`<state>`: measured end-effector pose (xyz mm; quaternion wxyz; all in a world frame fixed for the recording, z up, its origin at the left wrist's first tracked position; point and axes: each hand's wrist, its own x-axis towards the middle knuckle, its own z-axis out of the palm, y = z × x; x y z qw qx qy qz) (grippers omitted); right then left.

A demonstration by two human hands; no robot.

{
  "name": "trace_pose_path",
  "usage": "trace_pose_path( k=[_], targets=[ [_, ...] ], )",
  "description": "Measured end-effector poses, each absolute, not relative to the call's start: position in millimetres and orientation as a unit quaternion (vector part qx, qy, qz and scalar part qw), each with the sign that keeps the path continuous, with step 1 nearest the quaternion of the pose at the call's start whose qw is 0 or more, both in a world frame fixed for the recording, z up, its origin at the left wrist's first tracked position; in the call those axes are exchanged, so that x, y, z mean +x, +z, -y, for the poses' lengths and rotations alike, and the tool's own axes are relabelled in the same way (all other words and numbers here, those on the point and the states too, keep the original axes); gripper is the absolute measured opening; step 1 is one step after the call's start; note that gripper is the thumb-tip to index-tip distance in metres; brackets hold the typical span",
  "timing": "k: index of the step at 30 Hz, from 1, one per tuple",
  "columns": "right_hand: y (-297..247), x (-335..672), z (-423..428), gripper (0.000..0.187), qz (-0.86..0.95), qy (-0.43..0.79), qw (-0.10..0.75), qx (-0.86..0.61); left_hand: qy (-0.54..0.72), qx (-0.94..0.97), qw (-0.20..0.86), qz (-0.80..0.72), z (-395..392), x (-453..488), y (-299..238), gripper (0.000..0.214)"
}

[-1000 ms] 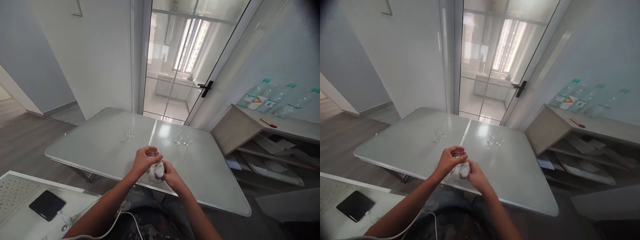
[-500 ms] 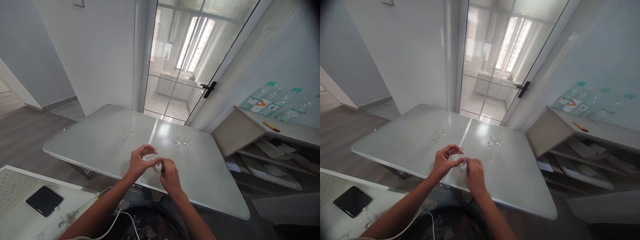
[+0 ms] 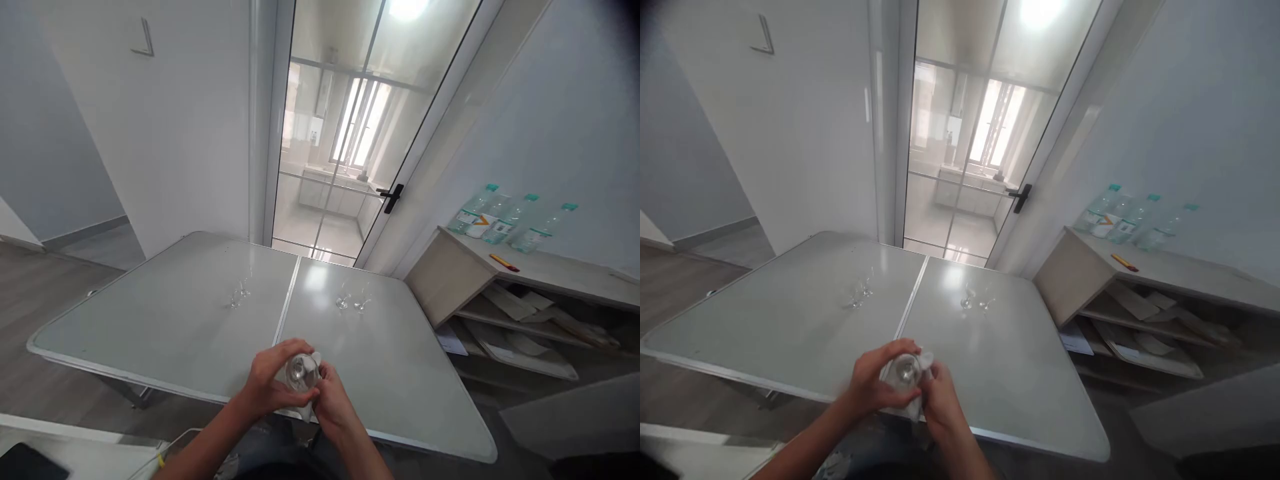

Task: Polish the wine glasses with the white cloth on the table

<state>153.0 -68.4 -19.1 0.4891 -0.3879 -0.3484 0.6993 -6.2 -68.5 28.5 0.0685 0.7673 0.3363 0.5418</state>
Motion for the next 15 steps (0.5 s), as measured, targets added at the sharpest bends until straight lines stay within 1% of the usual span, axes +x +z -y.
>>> trace_pose_path(
  k=[3,6,9,11,12,15],
  targets=[
    [-39,152,63,0.025,0.382,0.622,0.520,-0.443,0.503,0.813,0.057,-0.288,71,0,25,0.063],
    [-57,158,57,0.020,0.449,0.503,0.538,-0.505,0.504,0.800,0.069,-0.317,65,1,14,0.059],
    [-65,170,58,0.007,0.534,0.317,0.507,-0.598,0.531,0.744,0.098,-0.394,53,0,2,0.051],
    [-62,177,61,0.004,0.599,0.211,0.448,-0.630,0.533,0.712,0.133,-0.437,45,2,-5,0.048],
    [-59,180,63,0.010,0.639,0.182,0.410,-0.625,0.531,0.700,0.155,-0.451,42,3,-8,0.047],
    [-45,185,68,0.042,0.760,0.164,0.278,-0.564,0.517,0.678,0.218,-0.476,33,7,-15,0.044]
  ],
)
